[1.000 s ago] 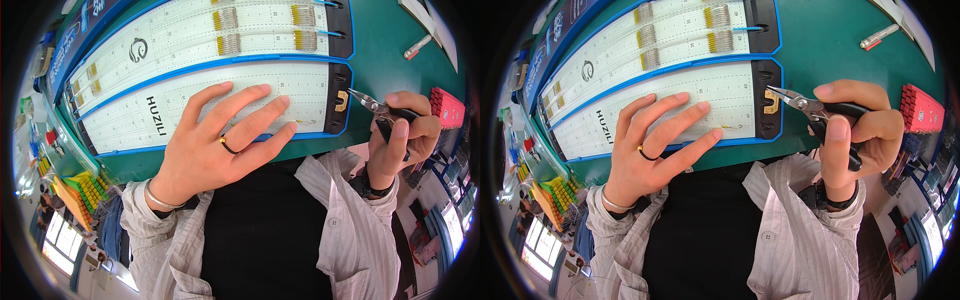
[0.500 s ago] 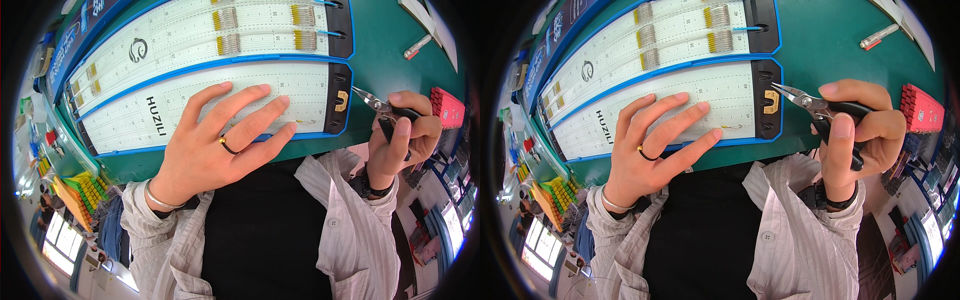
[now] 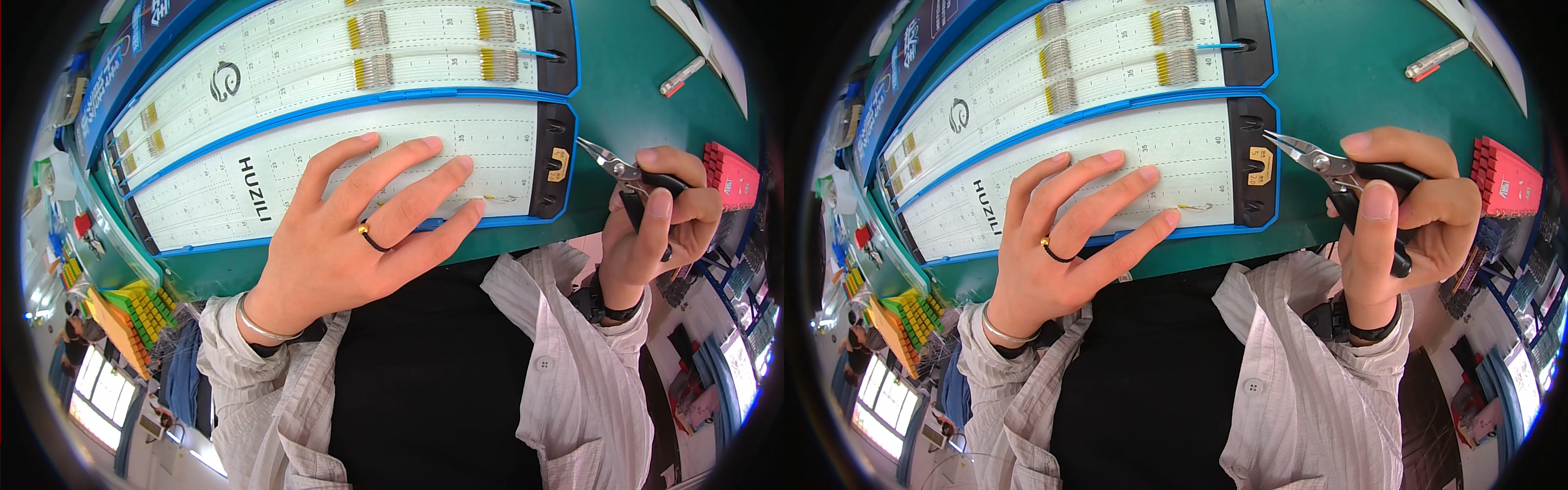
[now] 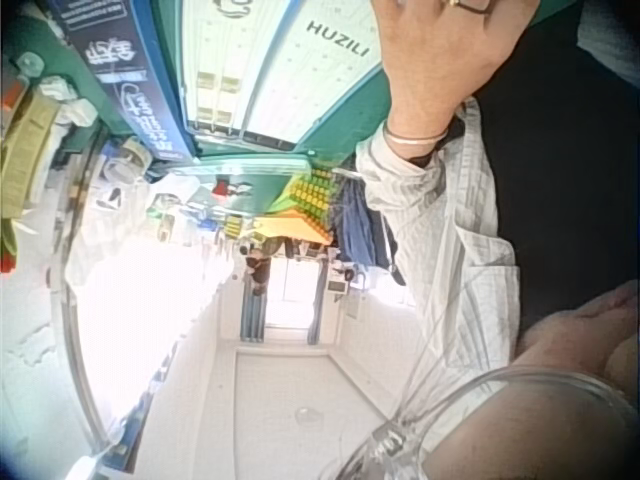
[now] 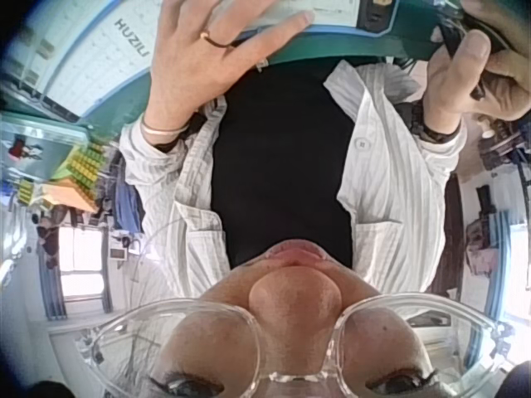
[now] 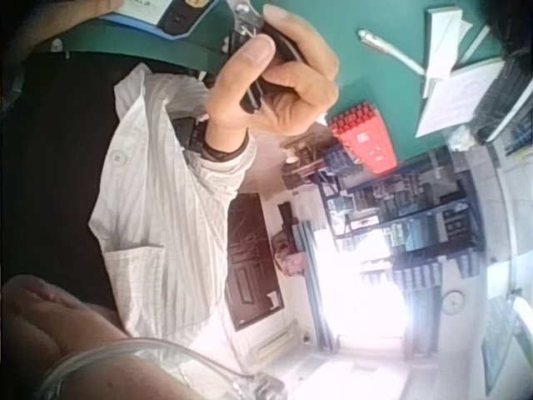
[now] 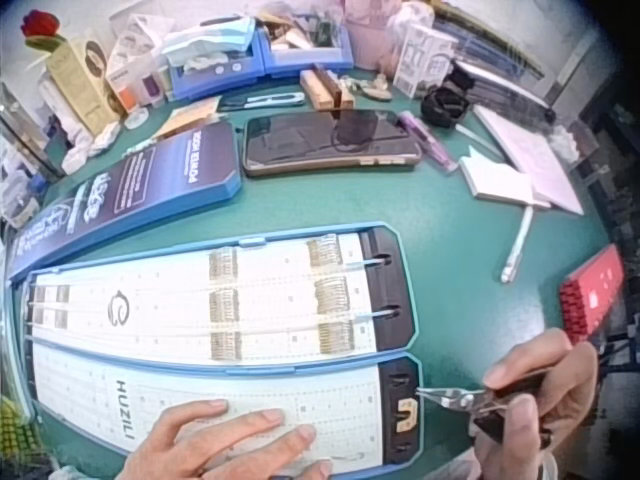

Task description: Using wire cutters to trim or prepare components on an LED strip at a workstation.

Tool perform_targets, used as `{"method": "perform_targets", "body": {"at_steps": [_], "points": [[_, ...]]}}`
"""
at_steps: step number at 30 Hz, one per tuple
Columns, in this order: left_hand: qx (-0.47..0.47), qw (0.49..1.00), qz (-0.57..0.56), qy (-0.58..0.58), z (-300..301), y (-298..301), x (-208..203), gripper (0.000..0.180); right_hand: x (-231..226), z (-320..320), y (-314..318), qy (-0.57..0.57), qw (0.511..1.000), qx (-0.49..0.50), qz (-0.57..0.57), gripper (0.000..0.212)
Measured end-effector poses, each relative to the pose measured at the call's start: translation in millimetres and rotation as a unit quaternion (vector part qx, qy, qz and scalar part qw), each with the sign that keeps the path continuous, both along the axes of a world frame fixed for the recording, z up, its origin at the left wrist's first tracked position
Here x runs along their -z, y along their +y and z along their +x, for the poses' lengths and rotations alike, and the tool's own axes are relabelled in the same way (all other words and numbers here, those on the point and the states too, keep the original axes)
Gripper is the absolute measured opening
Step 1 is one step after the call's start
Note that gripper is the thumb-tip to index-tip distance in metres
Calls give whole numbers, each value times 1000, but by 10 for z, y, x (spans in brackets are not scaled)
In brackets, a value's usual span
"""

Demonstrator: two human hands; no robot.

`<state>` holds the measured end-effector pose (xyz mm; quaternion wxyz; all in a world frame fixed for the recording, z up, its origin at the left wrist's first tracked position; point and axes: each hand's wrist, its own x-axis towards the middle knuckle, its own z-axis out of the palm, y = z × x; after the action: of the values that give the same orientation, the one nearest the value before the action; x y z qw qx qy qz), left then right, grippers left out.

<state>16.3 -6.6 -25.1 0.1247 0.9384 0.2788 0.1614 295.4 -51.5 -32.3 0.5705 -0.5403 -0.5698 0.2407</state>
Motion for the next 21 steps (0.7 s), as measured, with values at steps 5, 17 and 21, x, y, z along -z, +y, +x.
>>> {"method": "perform_targets", "body": {"at_steps": [5, 17, 21], "points": [[-1, 1000, -3, 3, 2, 4, -34, 49, -19, 41, 0, -22, 1000, -16, -16, 23], [3, 1000, 2, 1, 1, 6, -11, 49, -5, 8, 4, 14, 1000, -21, -2, 23], [0, 1000, -4, 7, 1, 7, -27, 49, -69, -31, -76, 17, 992, -123, -25, 20]]}}
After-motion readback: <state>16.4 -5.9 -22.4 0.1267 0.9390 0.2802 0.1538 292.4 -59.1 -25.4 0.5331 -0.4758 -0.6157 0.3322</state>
